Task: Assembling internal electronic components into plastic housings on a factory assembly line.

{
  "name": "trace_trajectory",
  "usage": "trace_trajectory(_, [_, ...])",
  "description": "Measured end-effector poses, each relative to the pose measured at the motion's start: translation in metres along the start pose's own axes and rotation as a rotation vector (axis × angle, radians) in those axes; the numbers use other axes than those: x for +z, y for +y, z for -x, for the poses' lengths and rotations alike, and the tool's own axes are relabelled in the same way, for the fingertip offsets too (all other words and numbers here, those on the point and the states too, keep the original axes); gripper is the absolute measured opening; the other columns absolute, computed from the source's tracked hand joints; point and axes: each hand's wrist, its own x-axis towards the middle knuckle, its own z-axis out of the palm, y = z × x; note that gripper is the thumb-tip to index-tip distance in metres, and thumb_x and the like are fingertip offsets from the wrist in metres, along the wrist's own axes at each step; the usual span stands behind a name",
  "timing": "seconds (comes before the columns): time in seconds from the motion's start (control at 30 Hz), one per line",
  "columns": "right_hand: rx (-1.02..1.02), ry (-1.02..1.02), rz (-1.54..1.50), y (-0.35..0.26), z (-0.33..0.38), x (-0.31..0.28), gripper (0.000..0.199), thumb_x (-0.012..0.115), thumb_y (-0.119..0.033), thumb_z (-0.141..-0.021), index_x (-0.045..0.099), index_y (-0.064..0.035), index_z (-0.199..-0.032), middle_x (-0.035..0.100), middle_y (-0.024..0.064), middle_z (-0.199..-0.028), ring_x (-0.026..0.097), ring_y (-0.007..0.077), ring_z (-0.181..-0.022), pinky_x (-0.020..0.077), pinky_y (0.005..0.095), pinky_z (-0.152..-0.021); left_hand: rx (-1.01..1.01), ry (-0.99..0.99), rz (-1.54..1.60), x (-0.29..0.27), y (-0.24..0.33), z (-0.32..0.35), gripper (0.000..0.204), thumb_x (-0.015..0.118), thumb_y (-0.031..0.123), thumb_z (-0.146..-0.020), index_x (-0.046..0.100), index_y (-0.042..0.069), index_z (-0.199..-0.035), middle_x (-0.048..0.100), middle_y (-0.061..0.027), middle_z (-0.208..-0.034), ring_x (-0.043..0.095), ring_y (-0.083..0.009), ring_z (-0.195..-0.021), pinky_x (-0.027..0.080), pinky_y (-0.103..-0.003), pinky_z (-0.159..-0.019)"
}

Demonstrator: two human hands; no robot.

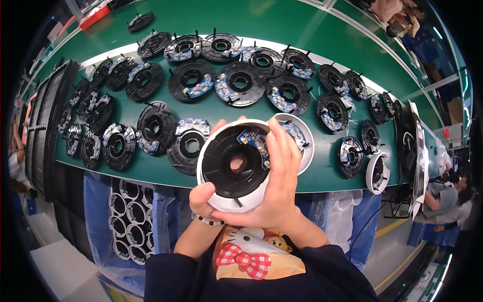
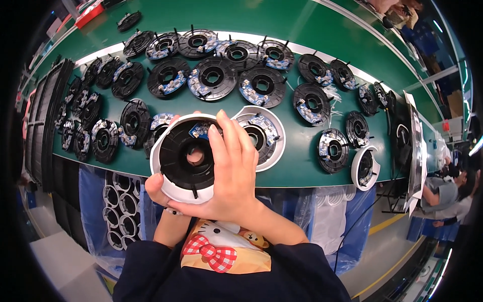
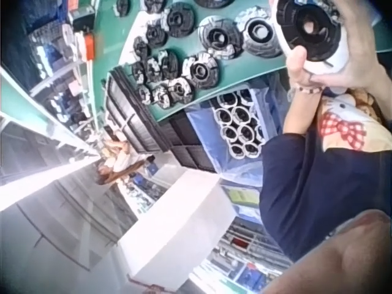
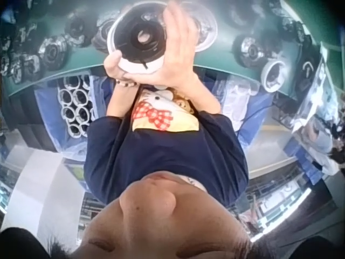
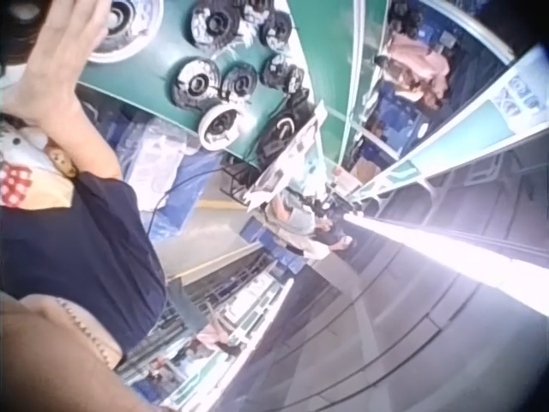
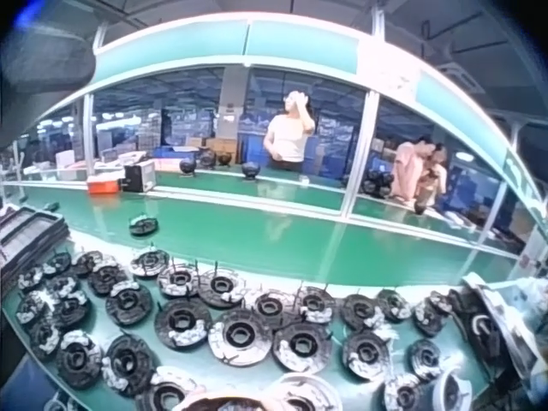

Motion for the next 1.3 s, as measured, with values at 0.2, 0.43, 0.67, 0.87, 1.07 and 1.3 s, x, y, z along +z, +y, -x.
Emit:
trace_trajectory(0.2, [-0.272,-0.081,-0.121,0.012,-0.006,-0.001,0.066,0.072,-0.032,-0.056,0.047,-0.0061,-0.111,0.04,0.0188,-0.123,0.036,0.0398,-0.11,0.0294,0.051,-0.089,0.017,-0.07,0.222,-0.028,0.013,0.001,0.064,0.033,0.038,-0.076,0.027,-0.004,-0.126,0.045,-0.0196,-0.116,0.047,-0.028,-0.105,0.038,-0.038,-0.091])
trace_trajectory(0.43, [-0.575,-0.256,-0.149,0.01,0.0,-0.018,0.016,0.059,-0.013,-0.066,0.062,-0.0104,-0.082,0.06,0.0054,-0.097,0.056,0.0246,-0.09,0.0378,0.0512,-0.086,-0.246,0.038,-0.356,-0.04,0.054,0.027,0.065,0.045,0.032,-0.076,0.027,-0.009,-0.123,0.042,-0.0203,-0.119,0.046,-0.0245,-0.108,0.036,-0.033,-0.092])
trace_trajectory(0.67, [-0.67,-0.366,-0.263,-0.003,0.0,0.001,0.014,0.058,-0.011,-0.067,0.06,-0.0088,-0.081,0.061,0.0073,-0.094,0.056,0.0248,-0.09,0.0461,0.0427,-0.078,-0.327,0.0,-0.358,-0.058,0.086,0.052,0.064,0.048,0.026,-0.078,0.024,-0.01,-0.125,0.04,-0.0205,-0.122,0.044,-0.0238,-0.11,0.035,-0.032,-0.093])
trace_trajectory(0.87, [-0.522,-0.477,-0.48,-0.007,-0.021,0.017,0.031,0.064,-0.017,-0.061,0.06,-0.0061,-0.09,0.06,0.0052,-0.092,0.056,0.0192,-0.075,0.0422,0.037,-0.079,-0.352,0.135,-0.081,-0.066,0.081,0.059,0.057,0.035,0.031,-0.084,0.026,-0.007,-0.125,0.043,-0.0216,-0.12,0.048,-0.0268,-0.107,0.037,-0.036,-0.092])
trace_trajectory(1.07, [-0.406,-0.478,-0.661,-0.014,-0.032,0.023,0.036,0.071,-0.023,-0.057,0.059,-0.0051,-0.084,0.058,0.0051,-0.079,0.054,0.0222,-0.07,0.0408,0.0312,-0.064,-0.49,0.498,0.211,-0.052,0.074,0.055,0.063,0.03,0.039,-0.084,0.024,-0.006,-0.127,0.044,-0.0229,-0.117,0.059,-0.0271,-0.087,0.055,-0.03,-0.055])
trace_trajectory(1.3, [-0.229,-0.411,-0.758,-0.016,-0.035,0.008,0.04,0.08,-0.025,-0.049,0.059,0.0018,-0.071,0.057,0.0073,-0.062,0.054,0.019,-0.055,0.0416,0.0263,-0.048,-0.605,0.046,0.078,-0.066,0.083,0.077,0.071,0.018,0.054,-0.084,0.022,-0.001,-0.129,0.047,-0.0301,-0.107,0.06,-0.0377,-0.064,0.054,-0.036,-0.044])
